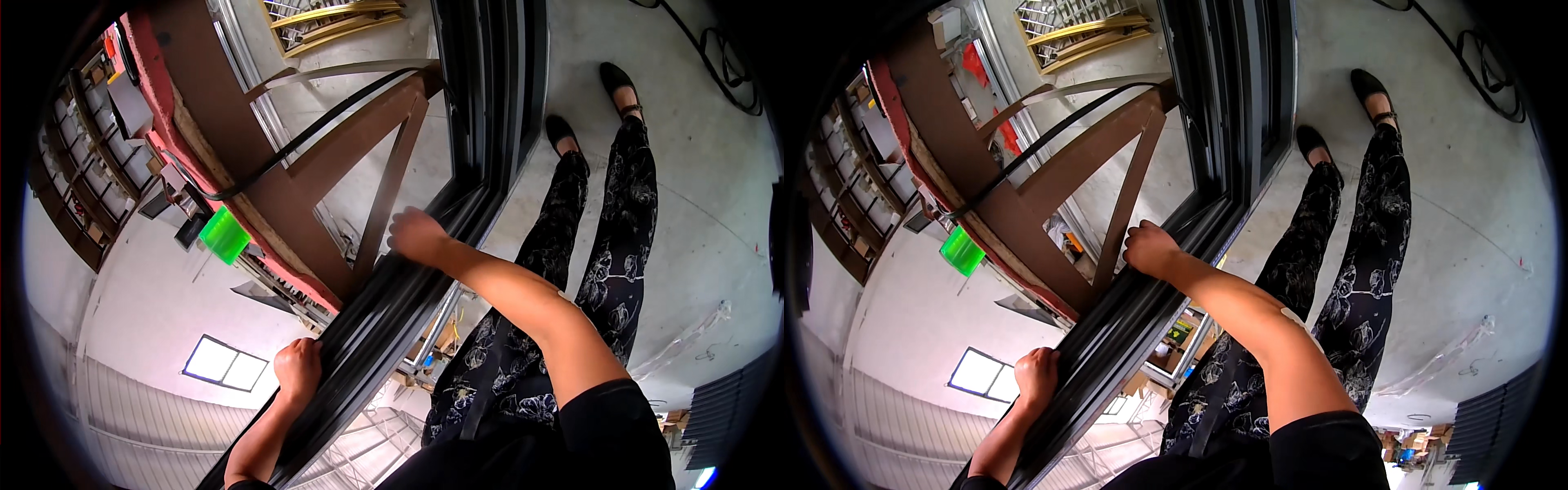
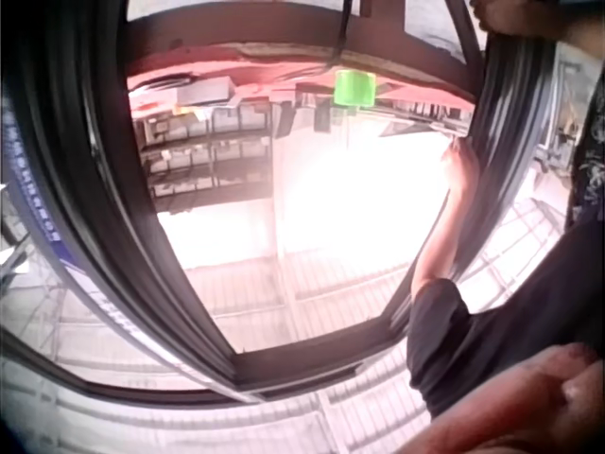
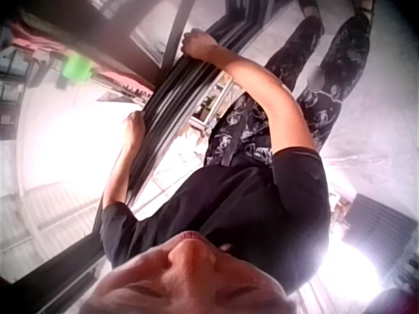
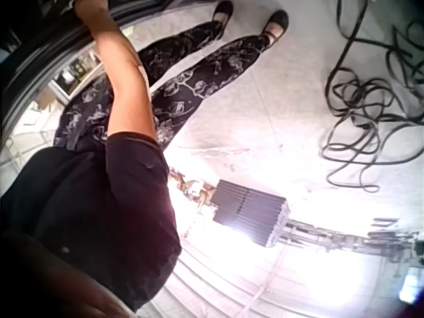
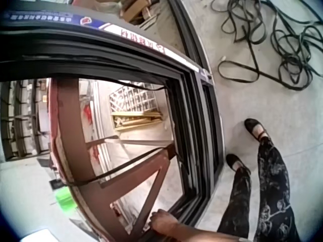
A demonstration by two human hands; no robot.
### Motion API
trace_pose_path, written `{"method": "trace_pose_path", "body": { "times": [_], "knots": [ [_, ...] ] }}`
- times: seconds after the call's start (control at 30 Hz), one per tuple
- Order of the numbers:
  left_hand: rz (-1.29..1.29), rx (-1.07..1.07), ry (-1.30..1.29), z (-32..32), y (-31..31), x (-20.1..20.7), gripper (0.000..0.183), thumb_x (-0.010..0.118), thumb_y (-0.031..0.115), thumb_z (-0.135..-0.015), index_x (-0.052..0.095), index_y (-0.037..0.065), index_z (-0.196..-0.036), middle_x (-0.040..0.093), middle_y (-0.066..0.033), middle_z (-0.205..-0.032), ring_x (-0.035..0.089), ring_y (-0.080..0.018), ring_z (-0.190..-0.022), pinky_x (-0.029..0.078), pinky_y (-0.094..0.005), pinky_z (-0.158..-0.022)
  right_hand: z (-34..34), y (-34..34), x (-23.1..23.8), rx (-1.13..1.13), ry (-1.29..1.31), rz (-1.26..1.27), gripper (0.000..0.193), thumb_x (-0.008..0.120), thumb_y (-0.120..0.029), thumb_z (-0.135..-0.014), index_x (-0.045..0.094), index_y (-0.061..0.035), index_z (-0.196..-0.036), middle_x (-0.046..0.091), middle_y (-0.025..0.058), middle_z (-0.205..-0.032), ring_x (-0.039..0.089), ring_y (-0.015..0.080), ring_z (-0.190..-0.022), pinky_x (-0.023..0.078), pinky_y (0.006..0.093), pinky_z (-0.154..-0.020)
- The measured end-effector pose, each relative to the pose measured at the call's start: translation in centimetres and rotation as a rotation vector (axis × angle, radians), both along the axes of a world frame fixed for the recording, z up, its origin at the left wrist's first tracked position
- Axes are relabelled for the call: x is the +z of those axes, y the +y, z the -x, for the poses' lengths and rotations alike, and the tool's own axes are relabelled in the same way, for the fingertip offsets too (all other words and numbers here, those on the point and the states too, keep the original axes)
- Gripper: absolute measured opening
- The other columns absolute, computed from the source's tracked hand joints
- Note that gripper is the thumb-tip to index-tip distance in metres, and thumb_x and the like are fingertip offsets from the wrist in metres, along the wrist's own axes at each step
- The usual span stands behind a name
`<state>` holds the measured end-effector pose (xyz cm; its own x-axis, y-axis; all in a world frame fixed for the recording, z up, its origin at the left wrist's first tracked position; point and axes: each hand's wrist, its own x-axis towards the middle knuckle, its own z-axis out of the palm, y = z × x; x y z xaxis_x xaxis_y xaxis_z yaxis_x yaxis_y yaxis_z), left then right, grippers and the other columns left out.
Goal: The person inserts a long black rubber seal into the channel of a grey metal window frame by hand, pressing it firmly into the groove and turning the frame to work along each side.
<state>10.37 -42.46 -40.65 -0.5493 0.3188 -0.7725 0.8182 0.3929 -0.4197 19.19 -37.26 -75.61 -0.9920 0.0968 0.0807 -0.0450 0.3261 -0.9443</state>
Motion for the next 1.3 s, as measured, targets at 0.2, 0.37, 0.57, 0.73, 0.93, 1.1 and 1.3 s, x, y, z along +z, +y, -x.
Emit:
{"method": "trace_pose_path", "body": {
  "times": [0.2,0.37,0.57,0.73,0.93,1.1,1.3],
  "knots": [
    [0.069,0.025,0.023,0.0,0.7,-0.1,0.014,0.065,0.015,-0.085,0.065,0.004,-0.076,0.063,-0.0155,-0.071,0.062,-0.0364,-0.065,0.05,-0.0434,-0.06,0.7,-0.5,1.1,0.004,-0.021,0.121,0.018,0.068,-0.035,-0.076,0.073,-0.0178,-0.076,0.066,-0.0029,-0.082,0.057,0.018,-0.096,0.043,0.0333,-0.084],
    [0.057,0.046,0.027,0.0,0.4,0.0,0.014,0.064,0.014,-0.085,0.064,0.004,-0.076,0.063,-0.0153,-0.071,0.061,-0.0366,-0.065,0.05,-0.0434,-0.06,0.0,-0.2,2.0,-0.045,-0.058,0.187,0.025,0.069,-0.042,-0.075,0.074,-0.0173,-0.077,0.065,-0.0031,-0.08,0.055,0.0181,-0.096,0.041,0.0342,-0.084],
    [0.017,0.022,0.001,0.2,0.6,-0.1,0.016,0.065,0.016,-0.085,0.061,0.006,-0.074,0.061,-0.0138,-0.069,0.06,-0.0356,-0.063,0.048,-0.0442,-0.058,0.9,-0.5,2.7,-0.024,0.028,0.242,0.03,0.07,-0.046,-0.073,0.073,-0.0161,-0.074,0.065,-0.0021,-0.079,0.055,0.0187,-0.095,0.041,0.0336,-0.086],
    [0.034,0.04,0.009,0.0,0.0,0.0,0.016,0.065,0.015,-0.085,0.061,0.006,-0.074,0.061,-0.014,-0.069,0.06,-0.0354,-0.063,0.048,-0.0444,-0.058,0.6,-0.1,4.6,-0.005,0.038,0.262,0.034,0.071,-0.048,-0.071,0.074,-0.0147,-0.075,0.066,-0.0008,-0.08,0.055,0.0198,-0.095,0.041,0.0337,-0.086],
    [0.031,0.053,0.011,0.0,1.0,-0.4,0.013,0.064,0.013,-0.085,0.064,0.003,-0.076,0.063,-0.0156,-0.071,0.061,-0.0373,-0.065,0.049,-0.0435,-0.06,1.6,-0.1,5.6,0.019,0.059,0.281,0.039,0.072,-0.051,-0.069,0.075,-0.0125,-0.077,0.068,0.0004,-0.083,0.055,0.0201,-0.098,0.039,0.0345,-0.091],
    [0.028,0.066,0.021,-0.2,0.8,-0.4,0.013,0.065,0.013,-0.085,0.063,0.003,-0.076,0.062,-0.0156,-0.071,0.061,-0.0374,-0.065,0.049,-0.0433,-0.06,1.7,-0.3,7.5,0.063,-0.023,0.307,0.042,0.071,-0.053,-0.072,0.076,-0.0117,-0.077,0.068,0.0003,-0.083,0.055,0.0214,-0.1,0.037,0.0368,-0.093],
    [0.019,0.077,0.011,-0.3,1.0,-0.3,0.012,0.064,0.011,-0.085,0.063,0.003,-0.077,0.062,-0.0158,-0.071,0.06,-0.0374,-0.065,0.049,-0.0433,-0.06,1.5,0.3,7.0,0.072,-0.018,0.368,0.037,0.07,-0.047,-0.074,0.075,-0.0122,-0.083,0.067,0.0003,-0.09,0.055,0.0211,-0.102,0.04,0.0365,-0.094]
  ]
}}
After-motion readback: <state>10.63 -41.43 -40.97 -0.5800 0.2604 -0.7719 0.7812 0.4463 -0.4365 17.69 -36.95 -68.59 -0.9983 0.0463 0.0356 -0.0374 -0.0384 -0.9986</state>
